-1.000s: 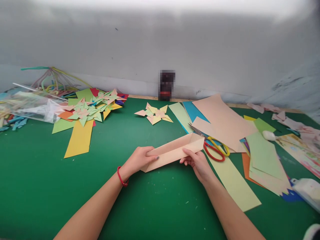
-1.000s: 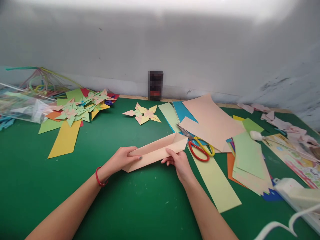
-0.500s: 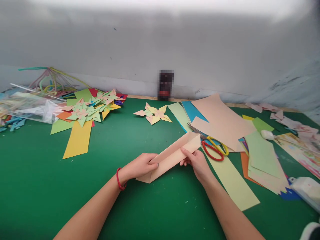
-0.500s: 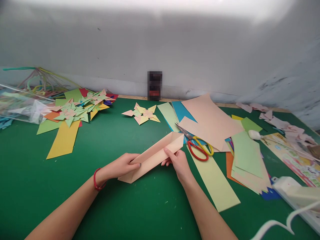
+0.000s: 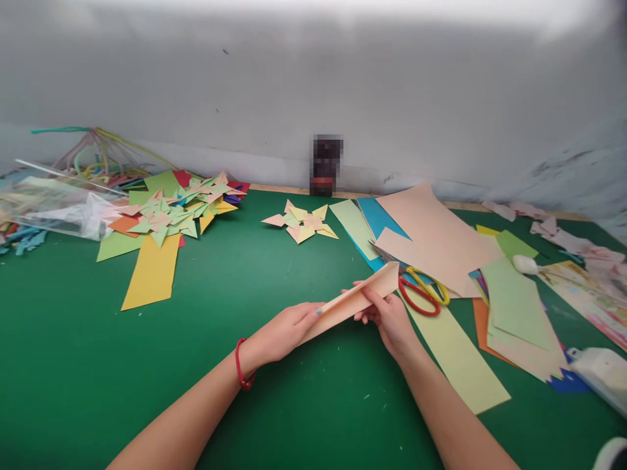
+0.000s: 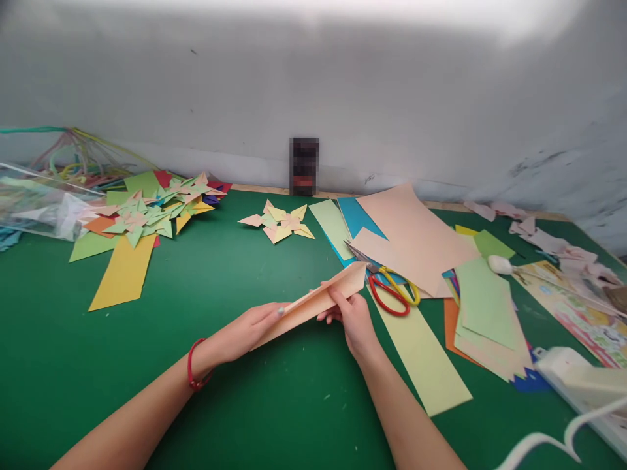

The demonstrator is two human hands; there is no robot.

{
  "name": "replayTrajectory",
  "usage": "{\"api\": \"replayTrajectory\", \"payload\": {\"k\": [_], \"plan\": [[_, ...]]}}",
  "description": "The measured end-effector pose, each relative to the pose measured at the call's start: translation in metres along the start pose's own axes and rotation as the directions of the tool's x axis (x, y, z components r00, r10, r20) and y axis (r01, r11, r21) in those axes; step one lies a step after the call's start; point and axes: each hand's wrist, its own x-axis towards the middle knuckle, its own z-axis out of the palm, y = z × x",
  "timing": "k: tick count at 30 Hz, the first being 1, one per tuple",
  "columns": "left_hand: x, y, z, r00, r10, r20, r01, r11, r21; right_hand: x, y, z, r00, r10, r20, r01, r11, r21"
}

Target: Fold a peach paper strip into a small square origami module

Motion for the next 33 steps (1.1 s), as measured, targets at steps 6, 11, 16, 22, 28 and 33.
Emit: {"api": "replayTrajectory", "payload": {"k": [6,11,16,22,28,33], "plan": [[0.004,-0.013,0.001,0.991,-0.113,-0.074,0.118,0.991,0.068,-0.005,-0.005,0.002,0.988,-0.025,0.151,0.016,0.998,0.059],[0.003,-0.011,-0.001,0.996,-0.085,-0.003,0.085,0.995,-0.057,-0.013,-0.009,0.012,0.960,-0.038,0.279,0.049,0.998,-0.035],[0.003,-0.010,0.006,0.968,-0.057,0.244,0.168,0.870,-0.464,-0.014,-0.001,0.020,0.960,-0.053,0.275,0.095,0.985,-0.141],[0.009,-0.017,0.023,0.980,-0.064,0.190,0.166,0.790,-0.590,-0.018,0.006,0.026,0.959,-0.090,0.267,0.143,0.972,-0.186],[0.005,-0.014,0.020,0.953,-0.073,0.293,0.246,0.752,-0.612,-0.024,0.007,0.032,0.974,-0.104,0.203,0.146,0.968,-0.205],[0.004,-0.012,0.016,0.940,-0.069,0.335,0.273,0.741,-0.613,-0.019,0.002,0.025,0.989,-0.101,0.110,0.110,0.991,-0.080]]}}
